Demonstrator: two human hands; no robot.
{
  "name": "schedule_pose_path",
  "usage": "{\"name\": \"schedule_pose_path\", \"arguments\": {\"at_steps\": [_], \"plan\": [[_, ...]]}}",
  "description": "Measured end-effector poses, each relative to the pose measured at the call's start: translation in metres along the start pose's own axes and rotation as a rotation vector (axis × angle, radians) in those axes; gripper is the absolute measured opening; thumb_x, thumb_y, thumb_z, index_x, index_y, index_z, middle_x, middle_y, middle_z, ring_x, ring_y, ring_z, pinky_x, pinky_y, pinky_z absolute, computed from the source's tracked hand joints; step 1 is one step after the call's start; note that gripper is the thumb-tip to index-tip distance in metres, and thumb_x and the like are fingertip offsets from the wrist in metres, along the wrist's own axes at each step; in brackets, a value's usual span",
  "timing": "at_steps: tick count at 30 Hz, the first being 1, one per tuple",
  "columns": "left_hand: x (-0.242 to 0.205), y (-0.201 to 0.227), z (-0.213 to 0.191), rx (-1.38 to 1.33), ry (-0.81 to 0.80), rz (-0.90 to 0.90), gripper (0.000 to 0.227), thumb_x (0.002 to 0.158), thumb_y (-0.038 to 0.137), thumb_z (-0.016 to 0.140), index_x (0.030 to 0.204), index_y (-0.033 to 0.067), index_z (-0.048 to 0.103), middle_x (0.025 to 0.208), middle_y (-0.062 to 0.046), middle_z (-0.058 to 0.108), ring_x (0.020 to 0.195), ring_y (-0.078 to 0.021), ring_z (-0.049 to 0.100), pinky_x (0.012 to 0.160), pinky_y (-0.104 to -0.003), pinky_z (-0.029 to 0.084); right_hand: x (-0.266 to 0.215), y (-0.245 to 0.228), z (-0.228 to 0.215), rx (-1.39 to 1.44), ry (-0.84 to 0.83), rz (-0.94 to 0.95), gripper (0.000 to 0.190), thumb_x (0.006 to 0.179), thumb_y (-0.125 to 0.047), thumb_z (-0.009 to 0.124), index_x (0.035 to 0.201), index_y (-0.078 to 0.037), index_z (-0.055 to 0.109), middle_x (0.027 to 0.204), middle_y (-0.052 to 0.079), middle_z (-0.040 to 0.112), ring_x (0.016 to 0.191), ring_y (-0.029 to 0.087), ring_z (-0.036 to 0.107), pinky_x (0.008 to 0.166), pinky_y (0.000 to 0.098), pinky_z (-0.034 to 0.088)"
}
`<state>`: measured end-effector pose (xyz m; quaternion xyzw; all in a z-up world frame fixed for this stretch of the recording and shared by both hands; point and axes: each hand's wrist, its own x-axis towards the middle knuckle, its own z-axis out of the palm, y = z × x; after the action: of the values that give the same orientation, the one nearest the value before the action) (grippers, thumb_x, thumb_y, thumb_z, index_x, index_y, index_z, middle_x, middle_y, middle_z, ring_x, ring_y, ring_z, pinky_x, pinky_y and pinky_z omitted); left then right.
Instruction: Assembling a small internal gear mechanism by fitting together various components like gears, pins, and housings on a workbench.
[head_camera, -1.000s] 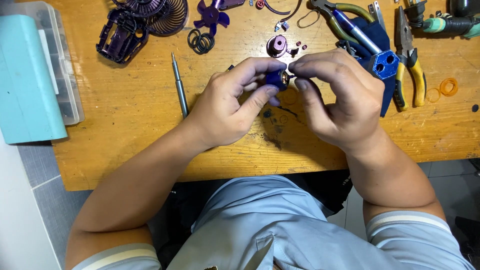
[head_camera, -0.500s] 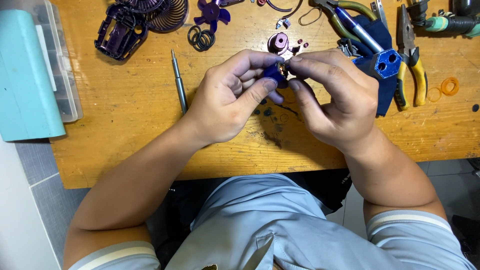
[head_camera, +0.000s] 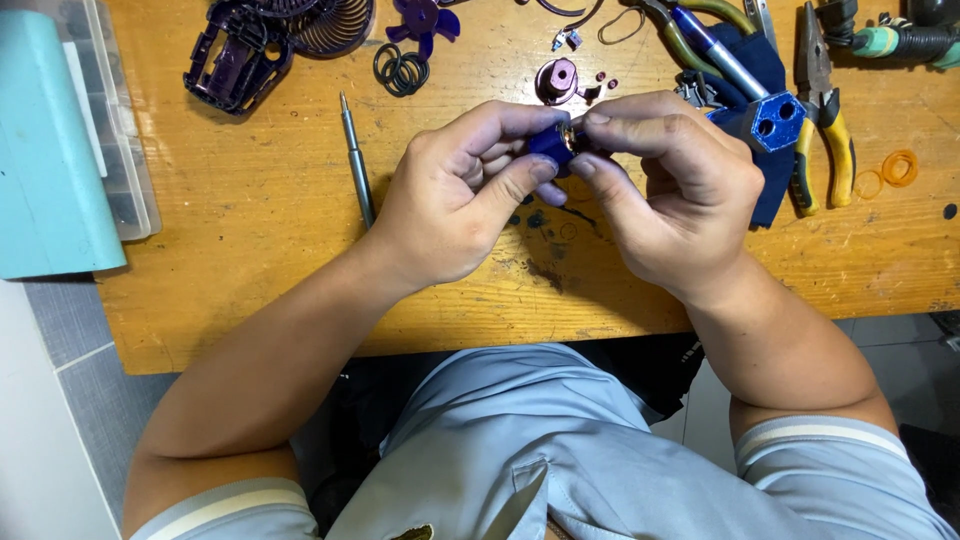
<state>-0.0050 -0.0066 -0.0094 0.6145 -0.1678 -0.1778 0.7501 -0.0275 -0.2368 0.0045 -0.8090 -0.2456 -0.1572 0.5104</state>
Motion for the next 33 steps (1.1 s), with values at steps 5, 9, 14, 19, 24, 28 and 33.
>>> {"name": "schedule_pose_path", "arguments": {"at_steps": [5, 9, 14, 19, 24, 28, 33], "plan": [[-0.004, 0.014, 0.0, 0.241, 0.029, 0.128, 0.034, 0.117, 0.011, 0.074, 0.148, 0.0008, 0.066, 0.109, -0.014, 0.087, 0.097, -0.0174, 0.09, 0.093, -0.031, 0.081, -0.01, 0.004, 0.002, 0.219, 0.02, 0.213, 0.023, 0.116, 0.009, 0.077, 0.136, 0.015, 0.067, 0.131, 0.033, 0.073, 0.124, 0.04, 0.076, 0.114, 0.0427, 0.065], [-0.006, 0.009, -0.006, 0.583, 0.097, 0.406, 0.04, 0.117, 0.013, 0.086, 0.148, 0.0056, 0.062, 0.13, -0.012, 0.084, 0.109, -0.0242, 0.092, 0.101, -0.037, 0.08, -0.013, 0.008, 0.0, 0.324, 0.017, 0.402, 0.028, 0.116, -0.002, 0.079, 0.14, 0.007, 0.068, 0.134, 0.023, 0.077, 0.124, 0.03, 0.08, 0.114, 0.0362, 0.07], [-0.001, 0.013, -0.007, 0.633, 0.052, 0.639, 0.03, 0.115, -0.005, 0.086, 0.14, -0.0085, 0.07, 0.128, -0.025, 0.083, 0.112, -0.0351, 0.087, 0.103, -0.042, 0.074, -0.014, 0.02, 0.002, 0.562, 0.01, 0.517, 0.024, 0.117, -0.01, 0.079, 0.135, 0.002, 0.071, 0.12, 0.014, 0.079, 0.102, 0.016, 0.077, 0.094, 0.0231, 0.067], [-0.004, 0.015, -0.004, 0.586, 0.07, 0.548, 0.029, 0.116, 0.0, 0.083, 0.142, -0.0046, 0.071, 0.129, -0.021, 0.082, 0.112, -0.0335, 0.085, 0.104, -0.041, 0.071, -0.011, 0.015, -0.003, 0.46, -0.067, 0.486, 0.02, 0.119, -0.015, 0.076, 0.128, 0.001, 0.068, 0.116, 0.012, 0.074, 0.102, 0.017, 0.072, 0.094, 0.0272, 0.063], [-0.007, 0.013, -0.004, 0.548, 0.051, 0.499, 0.032, 0.116, 0.002, 0.083, 0.144, -0.0015, 0.07, 0.132, -0.02, 0.082, 0.114, -0.033, 0.086, 0.104, -0.04, 0.069, -0.011, 0.009, 0.001, 0.324, -0.083, 0.351, 0.023, 0.123, -0.018, 0.067, 0.123, 0.003, 0.061, 0.116, 0.016, 0.069, 0.103, 0.022, 0.067, 0.095, 0.032, 0.059], [-0.007, 0.011, -0.003, 0.535, 0.049, 0.479, 0.029, 0.119, 0.007, 0.08, 0.145, 0.0008, 0.07, 0.133, -0.019, 0.083, 0.116, -0.0326, 0.087, 0.105, -0.04, 0.07, -0.016, 0.009, 0.003, 0.239, -0.038, 0.309, 0.023, 0.123, -0.017, 0.068, 0.122, 0.006, 0.061, 0.113, 0.019, 0.071, 0.101, 0.025, 0.071, 0.093, 0.0336, 0.061], [-0.005, 0.011, -0.004, 0.526, 0.046, 0.475, 0.028, 0.119, 0.006, 0.079, 0.144, -0.0003, 0.071, 0.137, -0.02, 0.083, 0.123, -0.0351, 0.087, 0.111, -0.042, 0.07, -0.015, 0.01, 0.005, 0.209, -0.014, 0.271, 0.019, 0.123, -0.011, 0.068, 0.121, 0.006, 0.062, 0.115, 0.021, 0.073, 0.103, 0.028, 0.072, 0.096, 0.0355, 0.061]]}}
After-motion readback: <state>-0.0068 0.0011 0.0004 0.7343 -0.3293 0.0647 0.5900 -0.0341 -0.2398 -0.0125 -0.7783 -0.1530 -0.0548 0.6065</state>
